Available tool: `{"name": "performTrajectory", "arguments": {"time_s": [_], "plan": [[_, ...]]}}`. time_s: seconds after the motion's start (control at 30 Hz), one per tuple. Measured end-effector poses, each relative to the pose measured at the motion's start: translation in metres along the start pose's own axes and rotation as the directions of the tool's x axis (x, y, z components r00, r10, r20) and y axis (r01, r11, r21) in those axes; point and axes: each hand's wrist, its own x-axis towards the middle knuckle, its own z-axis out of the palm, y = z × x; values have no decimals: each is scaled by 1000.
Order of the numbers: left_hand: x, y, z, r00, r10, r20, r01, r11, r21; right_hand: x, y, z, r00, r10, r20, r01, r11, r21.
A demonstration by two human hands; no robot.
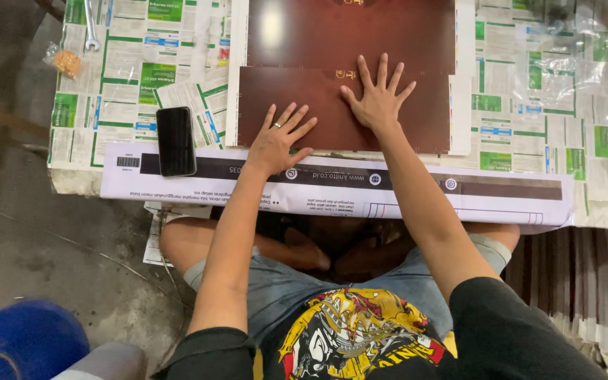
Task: Folding and aligning printed sheets on a workspace in a print shop.
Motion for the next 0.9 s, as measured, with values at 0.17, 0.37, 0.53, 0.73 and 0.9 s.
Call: {"name": "performTrajectory", "arguments": {"time_s": [0.17,0.37,0.53,0.73,0.9], "plan": [[1,2,-1,1000,15,-8,-15,1000,16,24,-1,-6,1000,21,1,-21,1000,15],[2,0,1,999,26,-36,-25,1000,17,55,1,-6,1000,13,-5,-13,1000,16],[1,1,-1,999,13,-38,-12,999,31,74,-5,-12,1000,21,14,-21,1000,8],[3,0,-2,999,10,-44,-9,1000,17,87,0,-6,999,-2,-37,3,999,34],[3,0,2,995,53,-82,-49,998,40,4,-8,4,995,-98,-16,98,995,-11]]}}
